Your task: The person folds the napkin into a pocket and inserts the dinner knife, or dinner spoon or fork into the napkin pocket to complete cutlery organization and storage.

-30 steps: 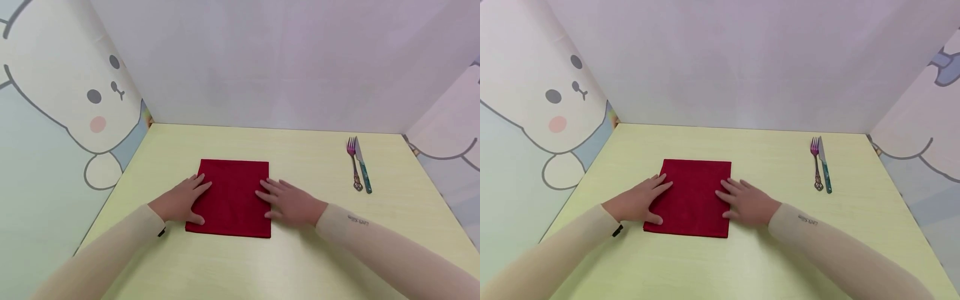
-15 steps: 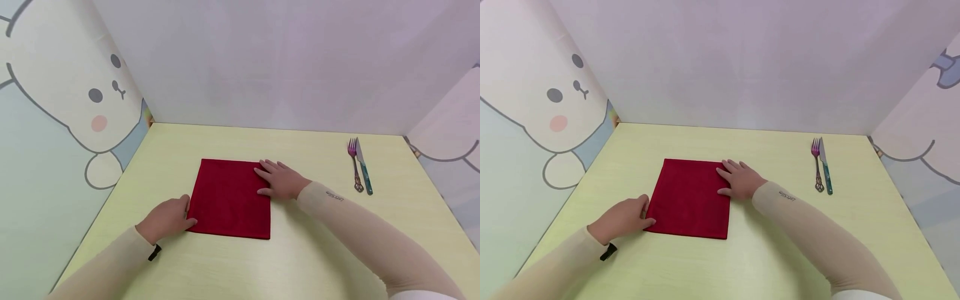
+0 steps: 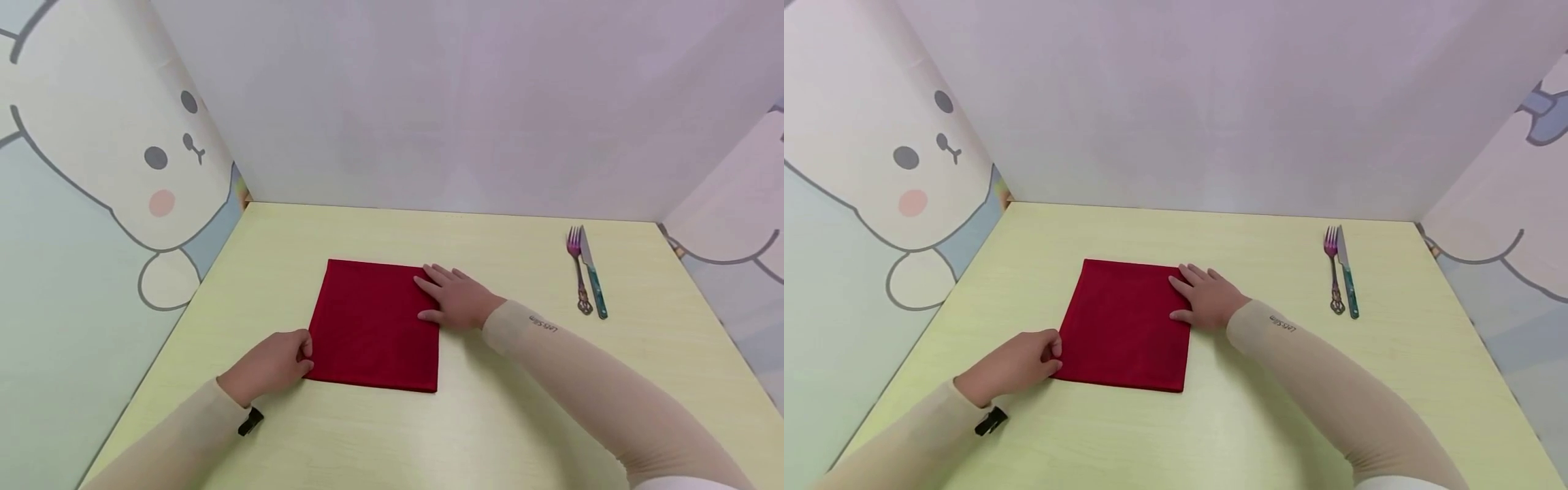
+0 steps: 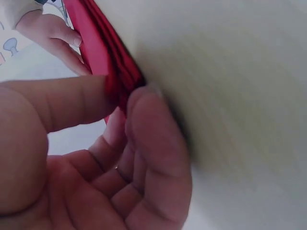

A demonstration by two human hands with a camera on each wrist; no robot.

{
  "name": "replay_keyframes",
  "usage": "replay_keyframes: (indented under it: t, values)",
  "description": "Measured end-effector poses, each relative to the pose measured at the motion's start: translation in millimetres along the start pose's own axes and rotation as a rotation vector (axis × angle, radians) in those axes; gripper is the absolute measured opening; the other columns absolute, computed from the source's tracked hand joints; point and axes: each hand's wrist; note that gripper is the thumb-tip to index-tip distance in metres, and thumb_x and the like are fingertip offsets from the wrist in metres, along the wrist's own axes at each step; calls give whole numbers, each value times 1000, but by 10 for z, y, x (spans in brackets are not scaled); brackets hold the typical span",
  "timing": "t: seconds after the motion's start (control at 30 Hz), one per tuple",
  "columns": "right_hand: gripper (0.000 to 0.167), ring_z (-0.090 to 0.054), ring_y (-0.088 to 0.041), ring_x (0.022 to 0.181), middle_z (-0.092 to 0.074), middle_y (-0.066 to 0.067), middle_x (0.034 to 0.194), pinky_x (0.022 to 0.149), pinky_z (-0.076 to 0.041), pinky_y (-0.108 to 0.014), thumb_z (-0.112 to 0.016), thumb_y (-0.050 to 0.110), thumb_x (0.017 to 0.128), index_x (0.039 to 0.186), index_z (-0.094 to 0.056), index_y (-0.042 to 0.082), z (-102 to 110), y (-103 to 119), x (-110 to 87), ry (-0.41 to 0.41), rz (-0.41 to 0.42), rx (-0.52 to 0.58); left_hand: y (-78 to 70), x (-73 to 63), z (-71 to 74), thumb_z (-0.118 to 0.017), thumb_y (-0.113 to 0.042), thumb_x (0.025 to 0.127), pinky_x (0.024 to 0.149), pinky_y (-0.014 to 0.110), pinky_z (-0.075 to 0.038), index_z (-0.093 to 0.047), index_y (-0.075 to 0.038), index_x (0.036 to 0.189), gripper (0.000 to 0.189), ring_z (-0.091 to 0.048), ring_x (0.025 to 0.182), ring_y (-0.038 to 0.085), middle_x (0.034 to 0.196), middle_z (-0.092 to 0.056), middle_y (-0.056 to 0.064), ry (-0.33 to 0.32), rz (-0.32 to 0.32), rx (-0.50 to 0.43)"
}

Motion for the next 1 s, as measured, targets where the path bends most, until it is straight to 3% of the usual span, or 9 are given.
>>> replay_keyframes:
  t: [0.37, 0.57, 0.67, 0.8, 0.9, 1.0]
  values:
    - [82, -11, -34, 157, -15, -13, 171, 124, -16, -52, -50, 62, 102, 165, -25, 16, -39, -26, 6, -3, 6, -3, -8, -19, -34, -74, -6, 93, 69, 35, -46, -55, -11, 91, 20, -50, 70, 16, 77, -53, -1, -9, 25, -15]
    - [82, -11, -33, 157, -15, -12, 171, 125, -16, -52, -49, 63, 102, 166, -24, 17, -25, -31, 12, -2, 7, -11, -31, -42, -43, -79, -10, 90, 65, 33, -47, -58, -12, 90, 20, -49, 68, 14, 76, -52, -3, -74, -3, 115]
    - [83, -11, -33, 157, -15, -12, 171, 125, -15, -51, -48, 64, 102, 166, -24, 17, -28, -36, 15, -1, 6, -15, -26, -49, -50, -83, -14, 87, 65, 31, -49, -62, -12, 92, 22, -49, 70, 12, 81, -52, -3, -140, -80, 236]
    - [82, -10, -33, 157, -15, -11, 171, 125, -14, -51, -48, 64, 102, 166, -24, 18, -25, -50, 18, -6, -1, -21, 5, -41, -66, -86, -14, 84, 81, 34, -57, -70, -9, 105, 28, -59, 91, 18, 102, -61, 2, -211, -271, 372]
    - [81, -11, -33, 157, -16, -12, 171, 125, -13, -51, -49, 62, 102, 165, -25, 17, -19, -59, 17, -12, -3, -23, 27, -40, -81, -84, -10, 85, 94, 40, -56, -72, -8, 116, 33, -61, 112, 28, 121, -64, 9, -204, -386, 393]
    - [81, -11, -33, 157, -16, -12, 171, 125, -12, -50, -49, 61, 103, 165, -25, 16, -18, -63, 13, -16, 10, -32, 38, -51, -96, -80, -7, 89, 98, 42, -55, -72, -8, 121, 33, -59, 121, 31, 130, -62, 12, -169, -428, 372]
Point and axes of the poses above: each hand's wrist, its own x-axis towards the middle knuckle, its own z-axis out of the back of the hand, y = z × x
